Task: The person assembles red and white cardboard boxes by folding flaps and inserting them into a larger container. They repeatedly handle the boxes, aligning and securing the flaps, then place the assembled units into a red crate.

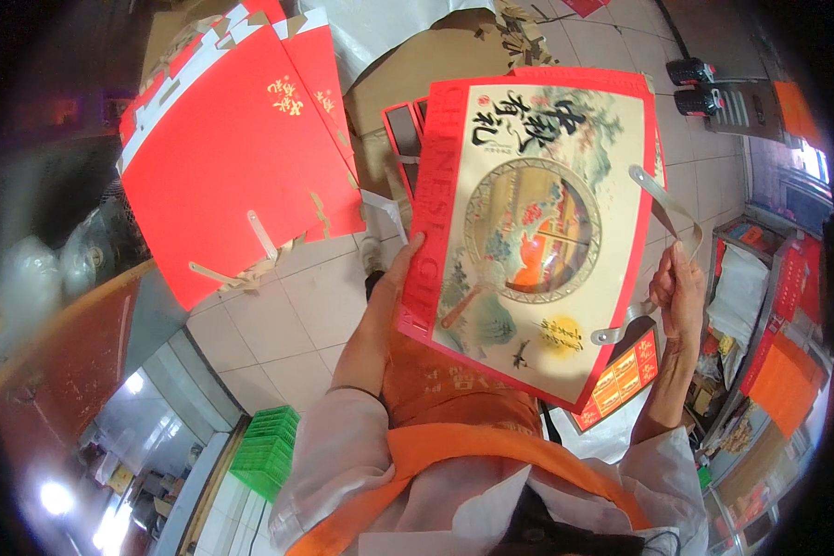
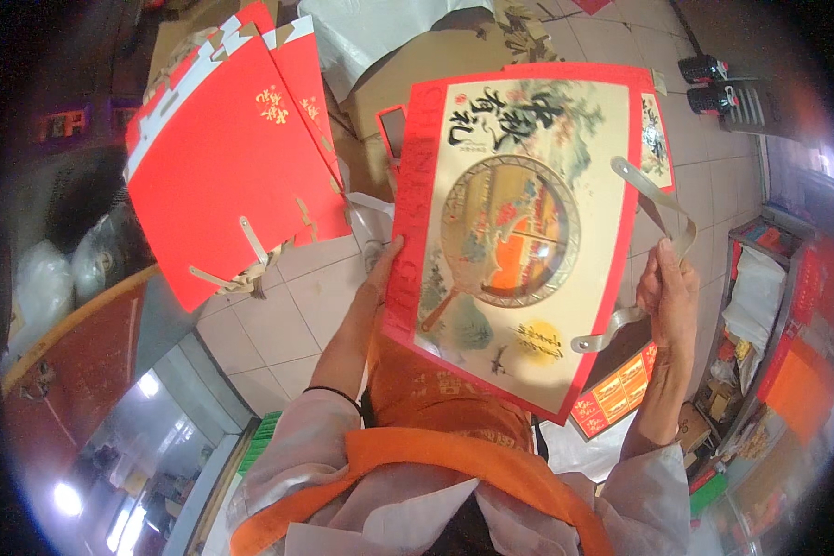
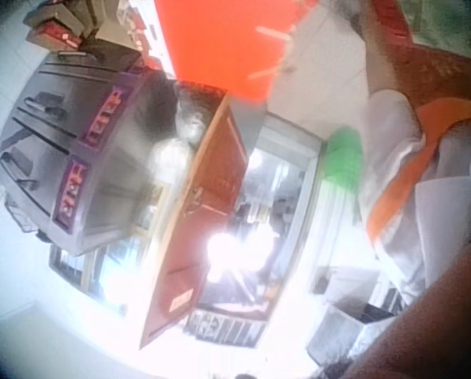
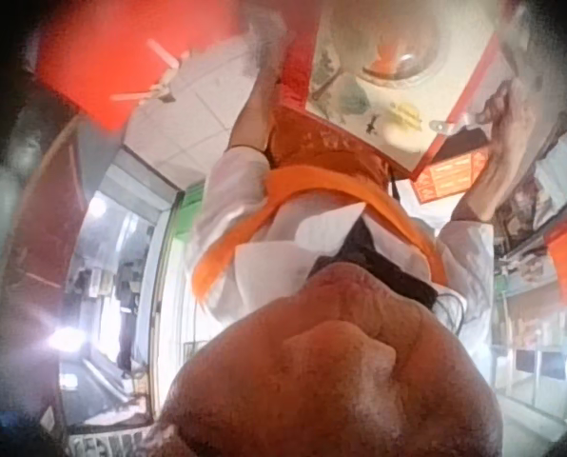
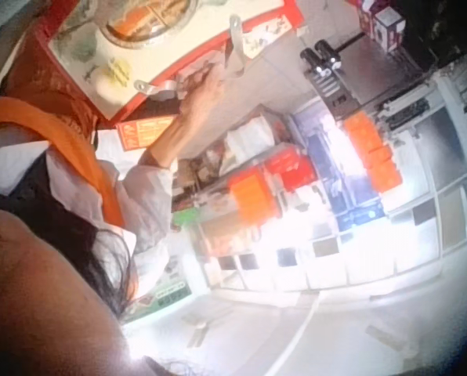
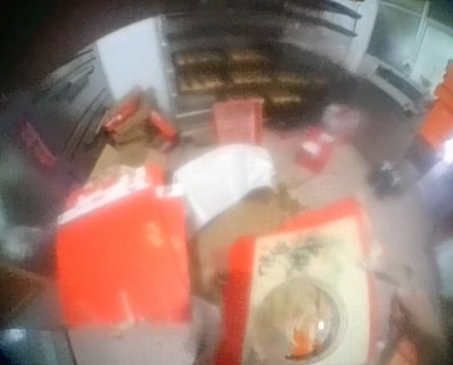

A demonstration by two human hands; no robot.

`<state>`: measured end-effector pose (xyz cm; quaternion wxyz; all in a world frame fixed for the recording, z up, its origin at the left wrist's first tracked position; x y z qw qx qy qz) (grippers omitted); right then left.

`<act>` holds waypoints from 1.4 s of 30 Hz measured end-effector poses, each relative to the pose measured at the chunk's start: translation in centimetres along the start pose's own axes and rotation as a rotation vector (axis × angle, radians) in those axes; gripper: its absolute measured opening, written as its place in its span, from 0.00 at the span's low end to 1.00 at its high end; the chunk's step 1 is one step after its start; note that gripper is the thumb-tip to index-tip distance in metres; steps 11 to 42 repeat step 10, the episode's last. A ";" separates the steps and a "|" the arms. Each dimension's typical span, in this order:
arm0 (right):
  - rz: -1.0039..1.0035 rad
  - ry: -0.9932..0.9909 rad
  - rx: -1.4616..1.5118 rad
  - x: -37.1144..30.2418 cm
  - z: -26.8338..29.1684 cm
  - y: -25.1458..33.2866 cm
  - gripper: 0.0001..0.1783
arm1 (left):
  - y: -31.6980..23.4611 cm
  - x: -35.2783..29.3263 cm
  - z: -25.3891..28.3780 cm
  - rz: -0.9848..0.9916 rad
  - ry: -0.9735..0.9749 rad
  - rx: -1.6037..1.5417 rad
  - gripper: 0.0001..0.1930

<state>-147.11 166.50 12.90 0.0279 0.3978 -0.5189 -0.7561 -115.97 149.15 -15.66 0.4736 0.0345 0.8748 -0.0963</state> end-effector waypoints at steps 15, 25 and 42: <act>0.019 -0.104 -0.286 5.3 -0.1 -5.7 0.20 | 3.5 3.5 4.3 -0.148 -0.078 0.143 0.42; 0.019 -0.104 -0.286 5.3 -0.1 -5.7 0.20 | 3.5 3.5 4.3 -0.148 -0.078 0.143 0.42; 0.019 -0.104 -0.286 5.3 -0.1 -5.7 0.20 | 3.5 3.5 4.3 -0.148 -0.078 0.143 0.42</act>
Point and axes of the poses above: each hand's wrist, its own x-axis towards the middle knuckle, its own z-axis out of the back of the hand, y = z × x, the point moved 5 cm from there along x, towards the middle knuckle, and after that the axes turned 5 degrees about y, right-handed, at the moved point
